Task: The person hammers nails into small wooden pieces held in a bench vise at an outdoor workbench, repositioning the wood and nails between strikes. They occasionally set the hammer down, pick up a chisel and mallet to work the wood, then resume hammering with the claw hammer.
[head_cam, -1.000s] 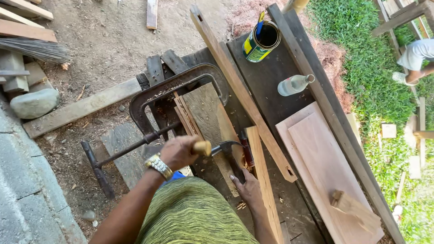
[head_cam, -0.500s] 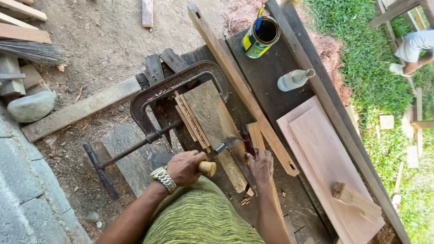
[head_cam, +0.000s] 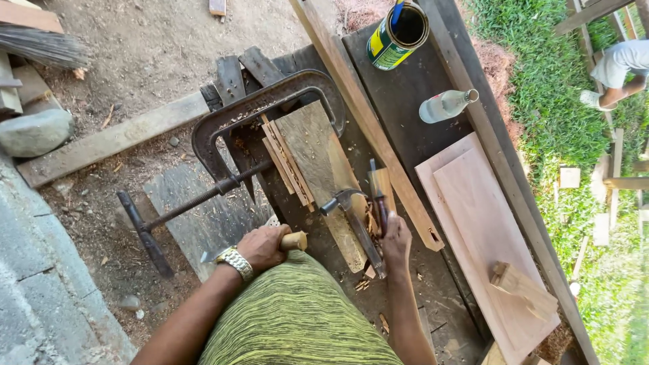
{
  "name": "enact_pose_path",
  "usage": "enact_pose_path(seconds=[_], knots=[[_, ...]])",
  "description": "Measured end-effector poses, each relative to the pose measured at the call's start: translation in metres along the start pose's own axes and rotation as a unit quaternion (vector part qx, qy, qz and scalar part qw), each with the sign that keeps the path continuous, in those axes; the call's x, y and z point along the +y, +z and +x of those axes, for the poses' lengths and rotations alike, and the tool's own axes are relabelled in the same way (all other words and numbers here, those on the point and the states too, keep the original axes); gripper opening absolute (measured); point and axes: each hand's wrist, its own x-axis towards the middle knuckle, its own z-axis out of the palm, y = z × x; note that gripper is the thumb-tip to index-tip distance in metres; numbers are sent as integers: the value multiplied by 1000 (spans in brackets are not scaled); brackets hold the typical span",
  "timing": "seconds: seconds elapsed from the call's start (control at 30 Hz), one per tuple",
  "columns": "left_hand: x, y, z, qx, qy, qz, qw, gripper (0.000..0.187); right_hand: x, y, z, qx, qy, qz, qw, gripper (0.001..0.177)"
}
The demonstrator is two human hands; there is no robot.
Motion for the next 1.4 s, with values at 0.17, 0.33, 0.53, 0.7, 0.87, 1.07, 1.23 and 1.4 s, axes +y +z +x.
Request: enact_pose_path(seconds=[0.17, 0.33, 0.53, 0.7, 0.87, 1.07, 1.23, 1.4], knots=[[16, 1, 11, 44, 3, -92, 995, 31, -71, -27, -67, -94, 51, 249, 963, 25], [52, -7, 53, 44, -6, -82, 996, 33, -24, -19, -85, -102, 48, 249, 962, 30], [50, 14, 115, 88, 43, 31, 995, 28, -5, -24, -111, -51, 20, 249, 967, 33], [61, -18, 73, 42, -7, -21, 999, 22, -7, -29, -122, -79, -47, 188, 978, 31], [26, 6, 13, -66, -4, -9, 998, 26, -29, -10, -128, -199, 4, 92, 976, 42], [23, 24, -5, 50, 116, -77, 989, 61, -55, 20, -124, -240, 35, 53, 969, 45], [39, 16, 2, 18, 140, -81, 987, 81, -49, 29, -117, -239, 17, 14, 971, 44], [39, 27, 5, 3, 149, -87, 985, 84, -41, 30, -113, -238, -11, 35, 971, 42]])
